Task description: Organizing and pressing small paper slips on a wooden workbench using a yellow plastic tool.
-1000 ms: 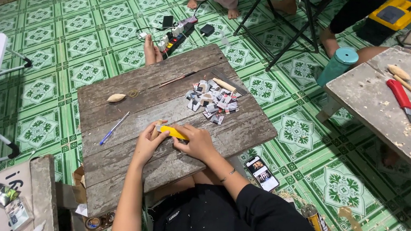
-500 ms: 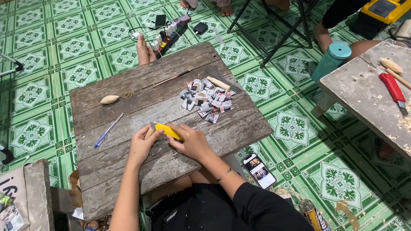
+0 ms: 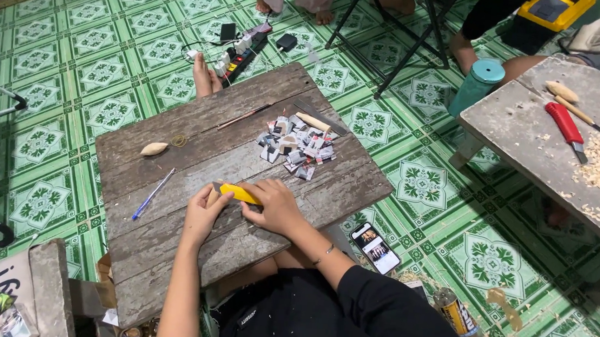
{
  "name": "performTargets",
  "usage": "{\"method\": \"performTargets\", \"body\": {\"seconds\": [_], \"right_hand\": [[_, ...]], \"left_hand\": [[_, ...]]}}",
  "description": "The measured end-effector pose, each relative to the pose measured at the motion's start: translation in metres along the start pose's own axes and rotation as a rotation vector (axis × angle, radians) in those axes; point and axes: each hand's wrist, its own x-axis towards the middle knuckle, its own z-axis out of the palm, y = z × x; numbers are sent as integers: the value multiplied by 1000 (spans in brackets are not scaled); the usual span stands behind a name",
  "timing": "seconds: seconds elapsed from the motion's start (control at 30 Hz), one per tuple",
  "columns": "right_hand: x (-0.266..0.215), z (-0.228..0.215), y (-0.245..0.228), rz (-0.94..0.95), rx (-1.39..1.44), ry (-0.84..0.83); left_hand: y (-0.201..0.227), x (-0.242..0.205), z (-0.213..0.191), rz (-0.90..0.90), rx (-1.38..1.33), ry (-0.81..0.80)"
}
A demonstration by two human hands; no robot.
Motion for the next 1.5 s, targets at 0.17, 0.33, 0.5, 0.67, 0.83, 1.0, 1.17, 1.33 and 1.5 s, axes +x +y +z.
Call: {"method": "performTargets", "body": {"seconds": [0.17, 0.33, 0.5, 0.67, 0.83, 1.0, 1.17, 1.33, 1.5], "right_hand": [[-4, -3, 1, 6, 37, 58], [-24, -7, -9, -110, 397, 326], [-47, -133, -91, -603, 472, 225], [-86, -142, -90, -1297, 597, 601], [-65, -172, -101, -1232, 484, 625], [-86, -149, -95, -1271, 536, 667], [-86, -142, -98, -1262, 612, 570], [-111, -118, -95, -1245, 547, 767], [-116, -113, -91, -1241, 498, 747]], "left_hand": [[-13, 3, -4, 17, -2, 3], [0, 0, 3, 26, -2, 32], [6, -2, 0, 1, -40, -44], [14, -4, 3, 0, 5, -30], [20, -6, 5, 16, 4, -38], [18, -6, 4, 3, 10, -35], [18, -7, 3, -16, 0, -35], [18, -6, 3, 4, 17, -42], [23, -8, 5, -14, 5, -37]]}}
